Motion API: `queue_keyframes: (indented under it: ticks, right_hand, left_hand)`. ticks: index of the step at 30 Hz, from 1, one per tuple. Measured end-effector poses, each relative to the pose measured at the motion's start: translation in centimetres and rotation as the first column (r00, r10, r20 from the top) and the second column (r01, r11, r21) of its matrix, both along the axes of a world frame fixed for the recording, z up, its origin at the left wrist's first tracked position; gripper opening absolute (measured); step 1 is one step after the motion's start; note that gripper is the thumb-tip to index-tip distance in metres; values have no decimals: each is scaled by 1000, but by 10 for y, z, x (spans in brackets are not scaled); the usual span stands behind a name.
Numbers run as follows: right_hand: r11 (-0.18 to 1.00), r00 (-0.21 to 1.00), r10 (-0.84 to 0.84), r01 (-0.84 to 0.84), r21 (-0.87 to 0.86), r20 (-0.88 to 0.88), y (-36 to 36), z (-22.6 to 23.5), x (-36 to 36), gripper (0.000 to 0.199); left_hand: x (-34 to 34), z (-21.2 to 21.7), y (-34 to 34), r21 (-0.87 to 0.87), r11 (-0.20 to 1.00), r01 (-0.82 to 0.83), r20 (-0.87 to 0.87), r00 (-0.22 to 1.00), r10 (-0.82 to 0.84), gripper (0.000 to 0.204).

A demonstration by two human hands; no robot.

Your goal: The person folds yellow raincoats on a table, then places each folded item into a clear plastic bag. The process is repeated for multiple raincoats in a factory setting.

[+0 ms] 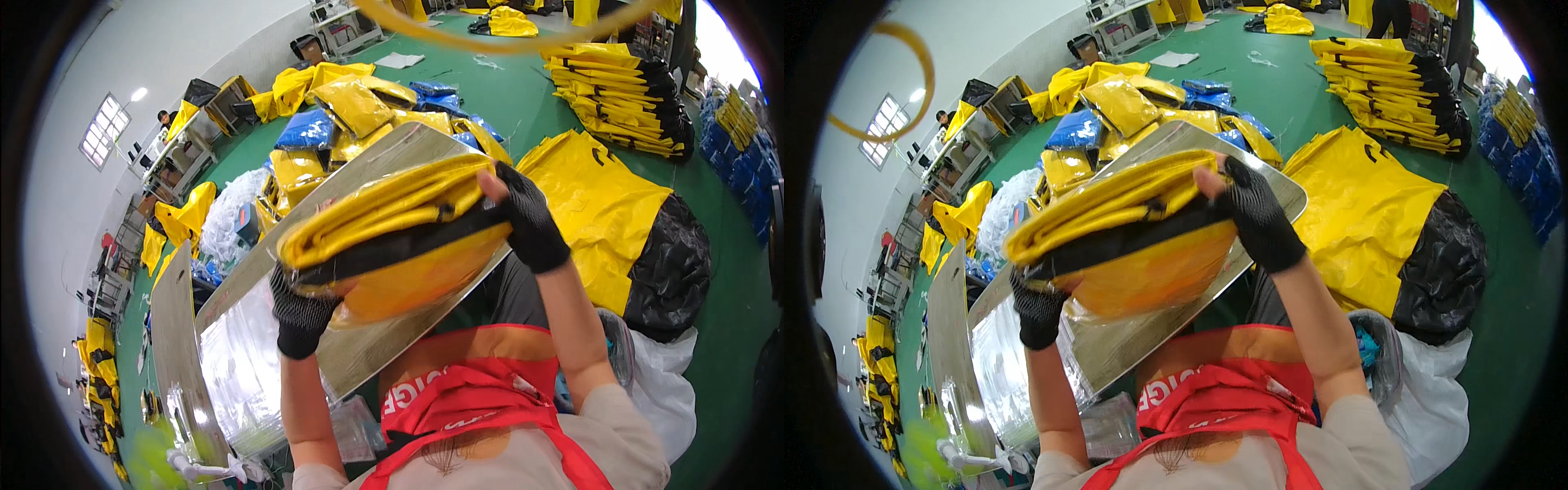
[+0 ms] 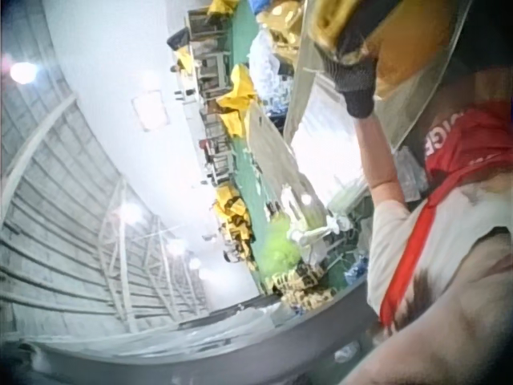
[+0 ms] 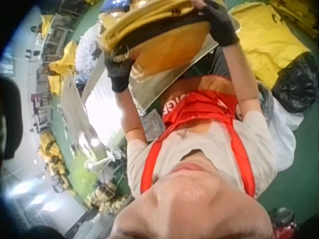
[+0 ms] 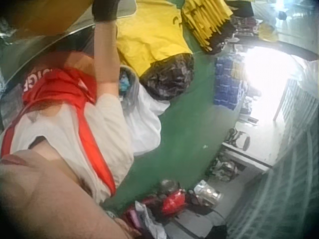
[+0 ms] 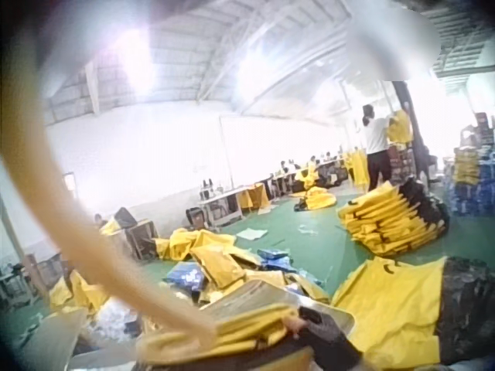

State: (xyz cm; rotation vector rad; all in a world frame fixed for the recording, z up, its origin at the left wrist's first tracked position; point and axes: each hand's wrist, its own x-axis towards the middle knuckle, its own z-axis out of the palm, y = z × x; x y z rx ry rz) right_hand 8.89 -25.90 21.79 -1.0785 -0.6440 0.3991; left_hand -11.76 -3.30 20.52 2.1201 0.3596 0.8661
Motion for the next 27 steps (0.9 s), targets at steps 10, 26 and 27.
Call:
queue_keyframes:
  ticks: [10,26,27]
  right_hand:
    - [955,957,-271,253,154,104,57,-12,-3,31]
    - [929,697,-359,332,164,620,48,72,-26,26]
    - [912,627,-408,313,265,663,40,85,-31,26]
  left_hand:
    - [-16,39,1,-438,895,80,331,940,79,39]
    - [-73,114,-18,97,876,-472,422,817,394,37]
    - [-71,126,-20,80,892,-446,440,818,370,37]
